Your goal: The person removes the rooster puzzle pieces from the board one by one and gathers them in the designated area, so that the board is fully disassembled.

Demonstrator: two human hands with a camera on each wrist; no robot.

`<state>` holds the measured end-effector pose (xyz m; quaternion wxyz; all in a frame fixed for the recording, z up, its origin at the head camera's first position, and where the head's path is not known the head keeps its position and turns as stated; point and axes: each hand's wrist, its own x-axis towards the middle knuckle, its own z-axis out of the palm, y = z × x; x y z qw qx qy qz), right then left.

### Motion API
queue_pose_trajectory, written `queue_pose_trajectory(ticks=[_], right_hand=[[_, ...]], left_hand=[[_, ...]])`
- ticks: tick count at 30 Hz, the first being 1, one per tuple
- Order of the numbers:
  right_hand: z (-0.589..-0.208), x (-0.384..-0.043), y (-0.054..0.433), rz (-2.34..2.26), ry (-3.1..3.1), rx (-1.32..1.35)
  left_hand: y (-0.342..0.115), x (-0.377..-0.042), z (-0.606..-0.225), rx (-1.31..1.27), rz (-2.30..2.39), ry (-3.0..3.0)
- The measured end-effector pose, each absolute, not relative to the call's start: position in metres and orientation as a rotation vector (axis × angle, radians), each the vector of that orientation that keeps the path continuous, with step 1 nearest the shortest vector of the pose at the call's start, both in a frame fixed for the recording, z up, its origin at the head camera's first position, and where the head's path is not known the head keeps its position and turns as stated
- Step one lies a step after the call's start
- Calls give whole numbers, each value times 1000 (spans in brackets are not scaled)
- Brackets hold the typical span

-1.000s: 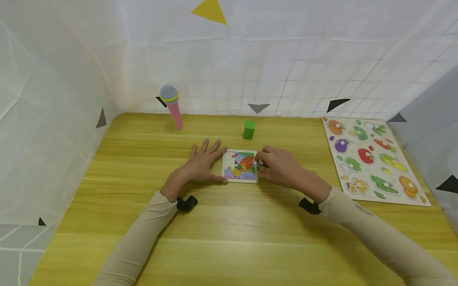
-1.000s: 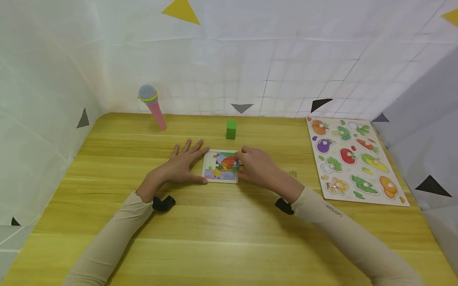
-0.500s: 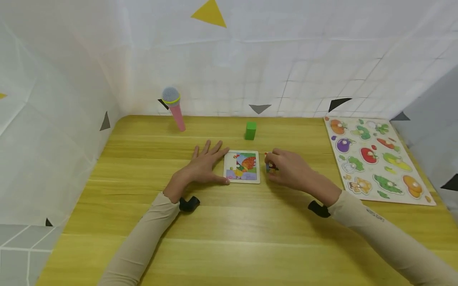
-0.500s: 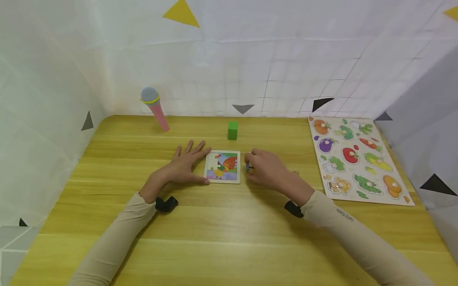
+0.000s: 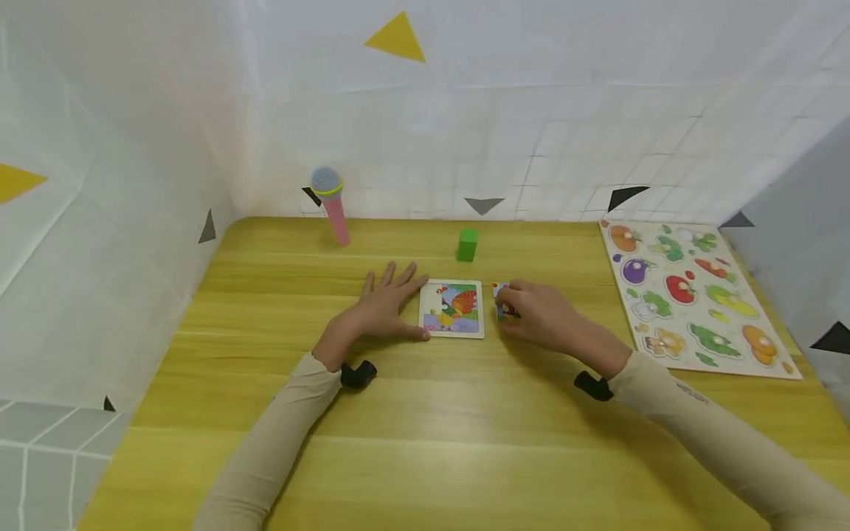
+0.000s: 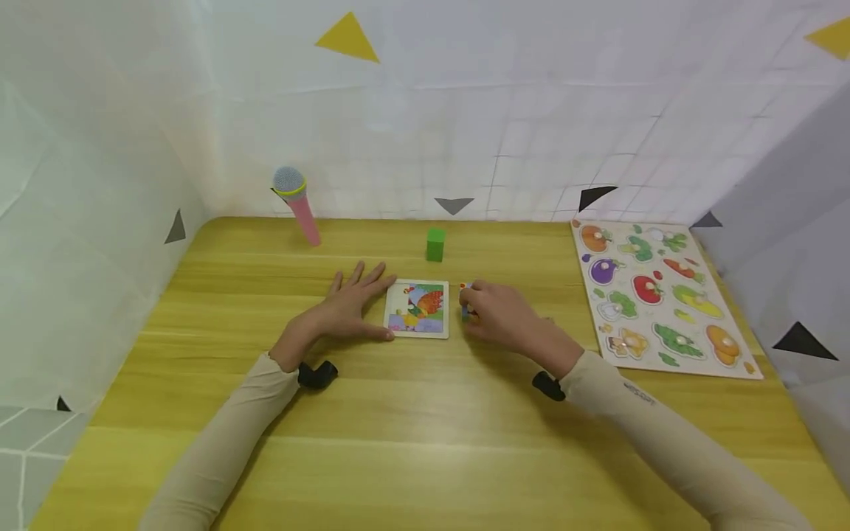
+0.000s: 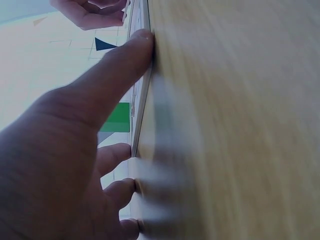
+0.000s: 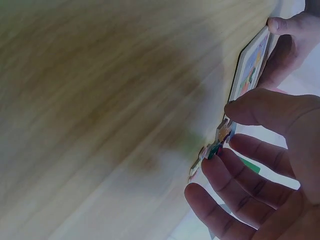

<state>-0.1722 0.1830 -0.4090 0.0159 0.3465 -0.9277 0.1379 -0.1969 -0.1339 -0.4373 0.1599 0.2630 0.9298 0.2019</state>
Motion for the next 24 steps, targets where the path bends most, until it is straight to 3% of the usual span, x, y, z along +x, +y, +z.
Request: queue_pose_trajectory(ticks=[24], right_hand=[[-413, -181, 183, 491, -2952, 1086]], left_hand=[[-133, -202, -433, 741, 564, 2622]])
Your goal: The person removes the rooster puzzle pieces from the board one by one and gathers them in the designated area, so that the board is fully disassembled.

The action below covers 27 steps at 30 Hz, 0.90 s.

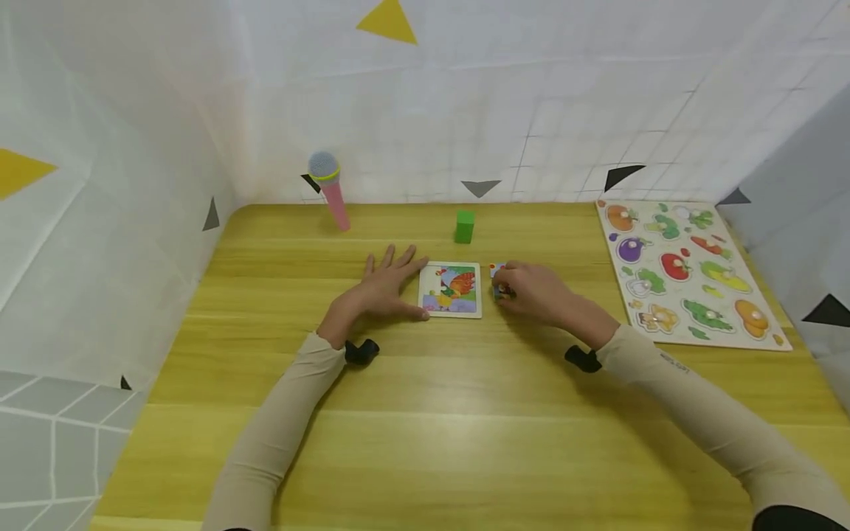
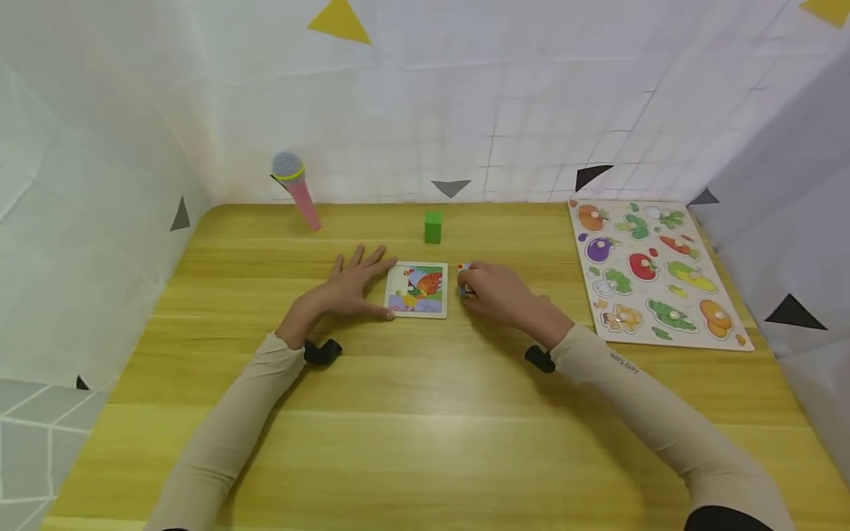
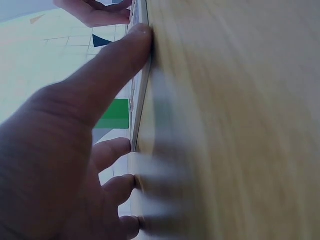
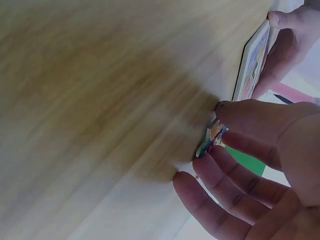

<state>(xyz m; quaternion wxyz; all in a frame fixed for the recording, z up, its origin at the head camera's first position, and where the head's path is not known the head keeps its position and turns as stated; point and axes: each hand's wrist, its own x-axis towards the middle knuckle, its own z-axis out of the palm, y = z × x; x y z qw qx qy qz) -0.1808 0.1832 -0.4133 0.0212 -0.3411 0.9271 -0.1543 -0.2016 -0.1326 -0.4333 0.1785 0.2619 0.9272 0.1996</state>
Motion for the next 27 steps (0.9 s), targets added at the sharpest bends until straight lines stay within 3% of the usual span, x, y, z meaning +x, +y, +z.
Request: queue_pose_trajectory(ticks=[27], right_hand=[[-414, -181, 187, -503, 2858, -1061]], left_hand=[[-132, -202, -429, 734, 549, 2614]])
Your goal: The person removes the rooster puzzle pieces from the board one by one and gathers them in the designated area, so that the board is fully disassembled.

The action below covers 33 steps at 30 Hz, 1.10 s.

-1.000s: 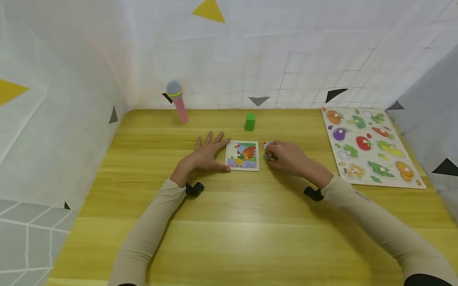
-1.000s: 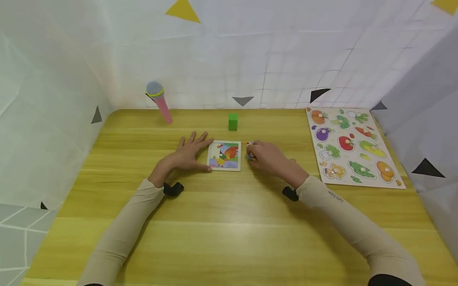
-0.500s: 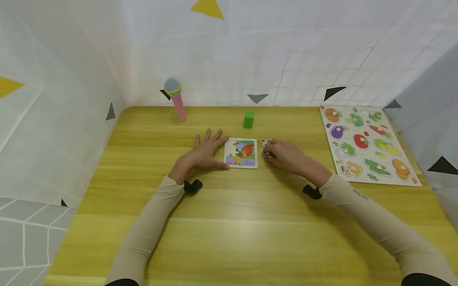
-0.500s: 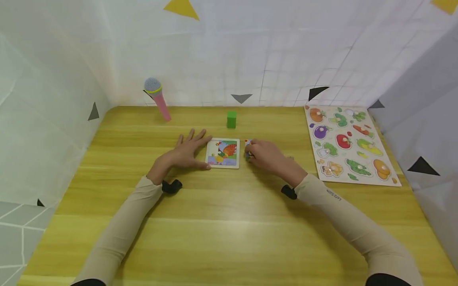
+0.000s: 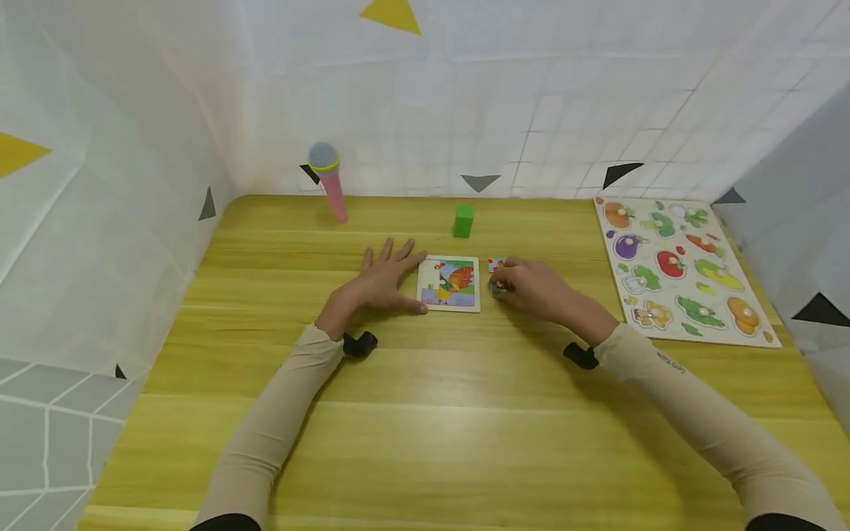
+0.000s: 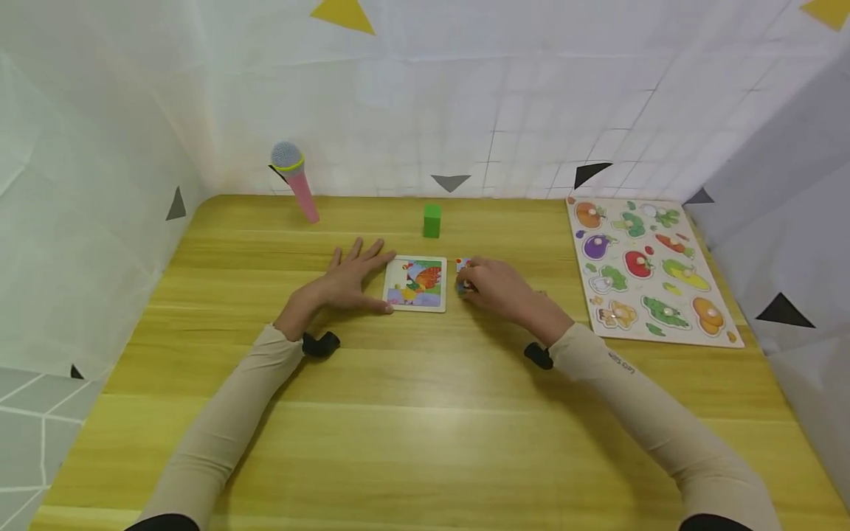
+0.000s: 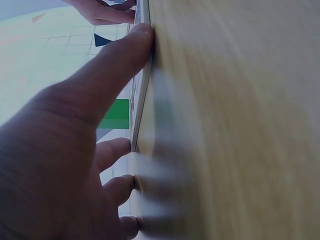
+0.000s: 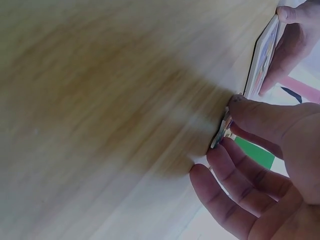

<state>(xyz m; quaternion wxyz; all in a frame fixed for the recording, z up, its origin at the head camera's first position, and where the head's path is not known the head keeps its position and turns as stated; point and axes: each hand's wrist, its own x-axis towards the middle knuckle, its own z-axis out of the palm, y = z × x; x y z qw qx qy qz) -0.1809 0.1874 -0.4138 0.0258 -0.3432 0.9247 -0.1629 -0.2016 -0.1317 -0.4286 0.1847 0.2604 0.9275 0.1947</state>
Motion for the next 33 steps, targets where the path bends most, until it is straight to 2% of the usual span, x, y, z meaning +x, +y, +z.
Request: queue_pose_trajectory(ticks=[33], right_hand=[[-407, -178, 189, -470, 2860, -997]], left_hand=[[-132, -202, -432, 731, 580, 2622]])
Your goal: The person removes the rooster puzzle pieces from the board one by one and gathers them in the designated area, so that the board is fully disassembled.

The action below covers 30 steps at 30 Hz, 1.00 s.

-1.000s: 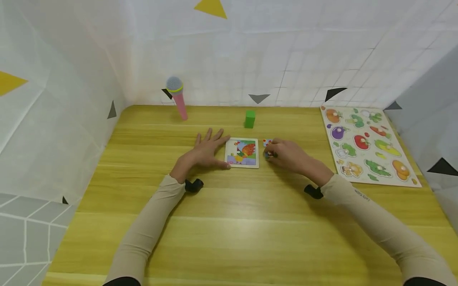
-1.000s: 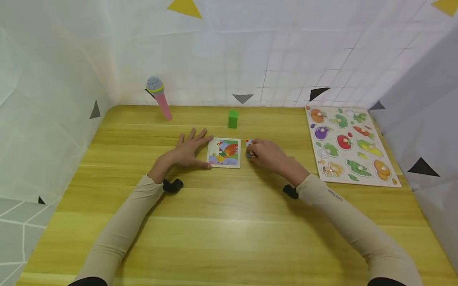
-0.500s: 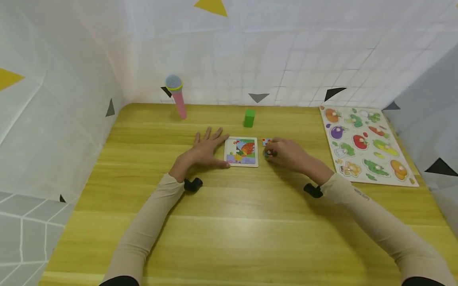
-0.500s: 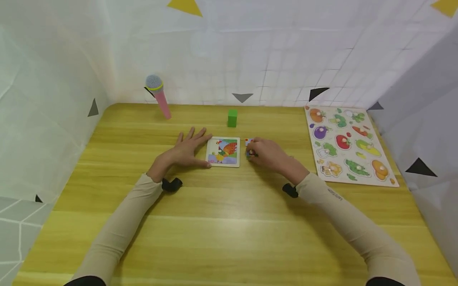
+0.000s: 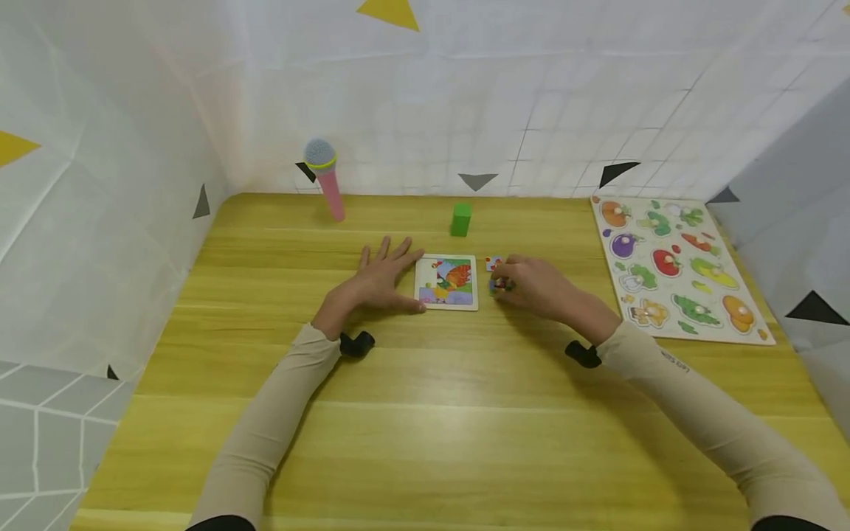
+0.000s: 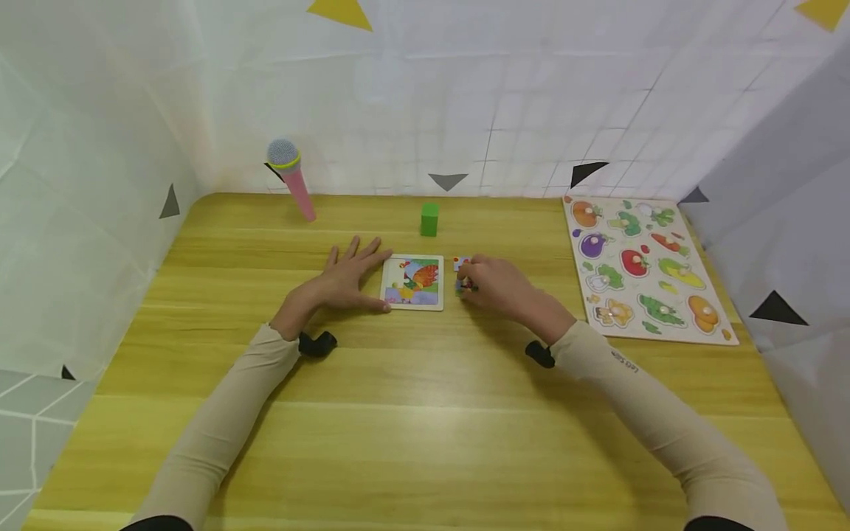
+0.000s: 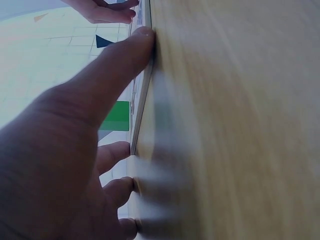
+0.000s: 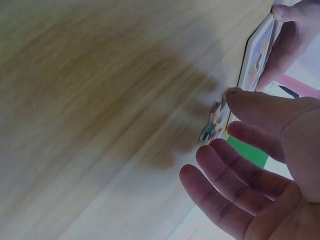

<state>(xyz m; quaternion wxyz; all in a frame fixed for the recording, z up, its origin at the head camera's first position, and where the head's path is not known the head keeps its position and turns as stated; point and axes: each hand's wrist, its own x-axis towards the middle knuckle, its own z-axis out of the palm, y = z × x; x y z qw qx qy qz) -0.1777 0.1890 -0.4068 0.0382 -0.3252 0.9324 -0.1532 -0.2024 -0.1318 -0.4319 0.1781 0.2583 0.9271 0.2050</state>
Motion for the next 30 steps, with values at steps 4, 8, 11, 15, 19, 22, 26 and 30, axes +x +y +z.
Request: queue_pose_trajectory(ticks=[4, 8, 11, 15, 19, 22, 26, 30], right_hand=[[-406, -177, 189, -452, 2865, -998], [-403, -177, 187, -473, 2870, -996], [-399, -178, 184, -505, 2866, -1016], [-396, -180, 180, -500, 2857, -1037], [-391, -180, 173, -472, 2856, -1046], [-389, -180, 166, -470, 2843, -1060], [-390, -181, 154, -461, 2815, -1067], [-391, -181, 143, -466, 2800, -1052]], left_hand=[[-132, -202, -433, 730, 582, 2611], [-132, -203, -433, 732, 581, 2617], [-132, -203, -433, 733, 583, 2620], [-133, -203, -433, 734, 587, 2619], [-132, -203, -431, 742, 589, 2627], [-133, -203, -431, 751, 577, 2637], [-133, -203, -432, 759, 553, 2631], [-133, -202, -433, 761, 554, 2625]])
